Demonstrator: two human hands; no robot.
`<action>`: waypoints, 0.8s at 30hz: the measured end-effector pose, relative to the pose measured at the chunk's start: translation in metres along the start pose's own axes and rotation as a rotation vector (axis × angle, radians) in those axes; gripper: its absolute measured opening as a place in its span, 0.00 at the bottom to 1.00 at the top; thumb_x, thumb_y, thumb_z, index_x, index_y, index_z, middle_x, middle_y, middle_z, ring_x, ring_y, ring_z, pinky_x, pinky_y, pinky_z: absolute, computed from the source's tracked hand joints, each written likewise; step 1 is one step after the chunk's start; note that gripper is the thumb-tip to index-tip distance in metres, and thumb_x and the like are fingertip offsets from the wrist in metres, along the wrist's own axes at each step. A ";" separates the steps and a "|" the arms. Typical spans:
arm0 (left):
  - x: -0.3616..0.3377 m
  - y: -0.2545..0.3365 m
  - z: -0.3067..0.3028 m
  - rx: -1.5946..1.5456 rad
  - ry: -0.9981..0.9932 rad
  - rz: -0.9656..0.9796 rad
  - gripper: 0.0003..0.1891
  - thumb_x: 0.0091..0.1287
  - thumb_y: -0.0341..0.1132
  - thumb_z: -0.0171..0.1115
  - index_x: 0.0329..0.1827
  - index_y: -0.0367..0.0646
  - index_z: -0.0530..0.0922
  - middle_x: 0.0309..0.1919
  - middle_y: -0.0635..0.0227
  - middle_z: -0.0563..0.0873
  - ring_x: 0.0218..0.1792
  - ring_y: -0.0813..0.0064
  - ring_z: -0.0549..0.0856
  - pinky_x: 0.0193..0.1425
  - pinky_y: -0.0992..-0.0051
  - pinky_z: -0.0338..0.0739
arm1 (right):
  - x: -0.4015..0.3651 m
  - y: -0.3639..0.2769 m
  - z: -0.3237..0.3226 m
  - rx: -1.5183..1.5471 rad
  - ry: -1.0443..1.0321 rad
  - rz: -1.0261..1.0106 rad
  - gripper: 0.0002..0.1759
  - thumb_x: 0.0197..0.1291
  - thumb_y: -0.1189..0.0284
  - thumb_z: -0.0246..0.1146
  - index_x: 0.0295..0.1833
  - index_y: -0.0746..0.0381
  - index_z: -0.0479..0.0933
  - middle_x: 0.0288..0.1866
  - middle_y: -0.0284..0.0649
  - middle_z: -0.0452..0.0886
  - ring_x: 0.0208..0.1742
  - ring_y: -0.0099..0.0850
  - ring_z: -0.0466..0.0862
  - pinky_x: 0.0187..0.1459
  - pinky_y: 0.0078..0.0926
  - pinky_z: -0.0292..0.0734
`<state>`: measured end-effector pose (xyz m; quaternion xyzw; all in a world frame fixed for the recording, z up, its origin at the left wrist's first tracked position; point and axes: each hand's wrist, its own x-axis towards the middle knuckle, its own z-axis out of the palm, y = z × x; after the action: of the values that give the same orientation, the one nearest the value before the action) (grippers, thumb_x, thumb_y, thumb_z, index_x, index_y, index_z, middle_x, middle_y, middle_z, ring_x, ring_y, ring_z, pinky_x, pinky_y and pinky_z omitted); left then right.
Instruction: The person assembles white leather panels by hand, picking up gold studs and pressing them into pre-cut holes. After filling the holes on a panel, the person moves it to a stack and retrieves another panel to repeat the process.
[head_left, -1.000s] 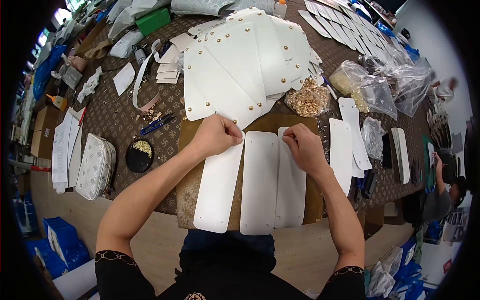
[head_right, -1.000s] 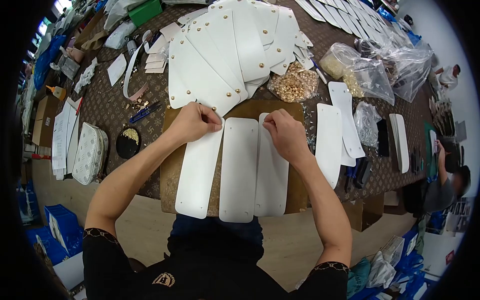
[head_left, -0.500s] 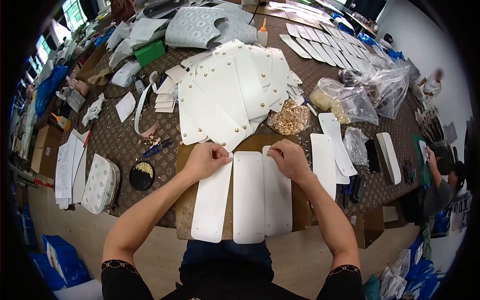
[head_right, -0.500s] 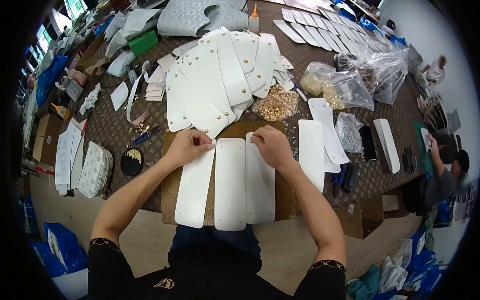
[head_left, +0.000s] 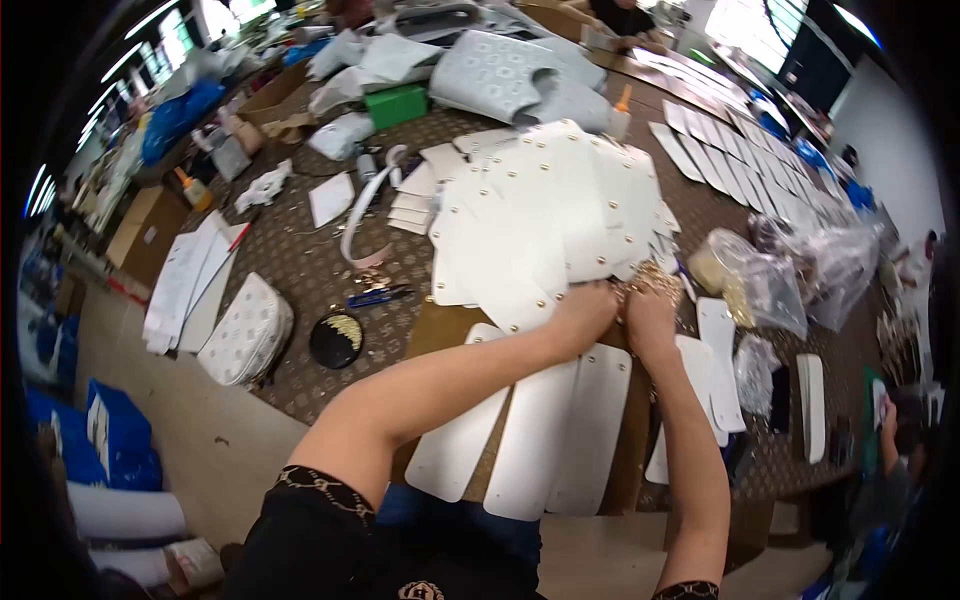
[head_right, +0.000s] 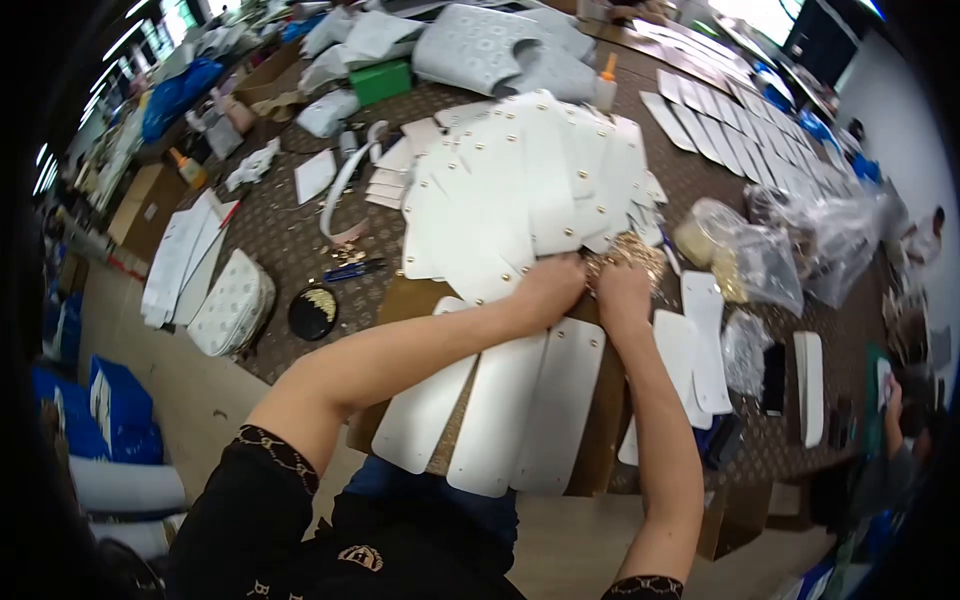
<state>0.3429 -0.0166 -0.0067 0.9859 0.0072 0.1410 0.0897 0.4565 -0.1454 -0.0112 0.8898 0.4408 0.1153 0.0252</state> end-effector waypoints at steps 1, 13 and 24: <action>-0.001 -0.002 -0.001 -0.043 0.002 0.001 0.10 0.62 0.22 0.62 0.47 0.33 0.83 0.46 0.51 0.87 0.48 0.54 0.89 0.52 0.62 0.87 | -0.006 -0.005 -0.013 -0.006 0.057 -0.046 0.06 0.58 0.75 0.66 0.36 0.64 0.89 0.44 0.50 0.89 0.53 0.46 0.87 0.58 0.39 0.82; 0.022 0.014 0.044 0.141 0.020 -0.098 0.10 0.64 0.35 0.64 0.38 0.43 0.92 0.42 0.61 0.93 0.48 0.61 0.90 0.47 0.61 0.84 | -0.001 0.016 0.011 0.578 0.112 -0.081 0.10 0.61 0.80 0.59 0.39 0.71 0.85 0.29 0.57 0.84 0.32 0.52 0.84 0.38 0.47 0.77; -0.013 0.015 -0.007 -0.357 0.150 -0.113 0.12 0.64 0.32 0.61 0.40 0.33 0.88 0.43 0.51 0.90 0.51 0.52 0.85 0.54 0.60 0.80 | 0.019 0.070 -0.019 1.267 -0.317 0.245 0.07 0.69 0.76 0.66 0.43 0.70 0.86 0.28 0.31 0.82 0.25 0.20 0.76 0.28 0.21 0.71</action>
<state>0.3279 -0.0303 -0.0010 0.9392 0.0442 0.2076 0.2699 0.5178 -0.1747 0.0212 0.7824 0.3100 -0.2964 -0.4515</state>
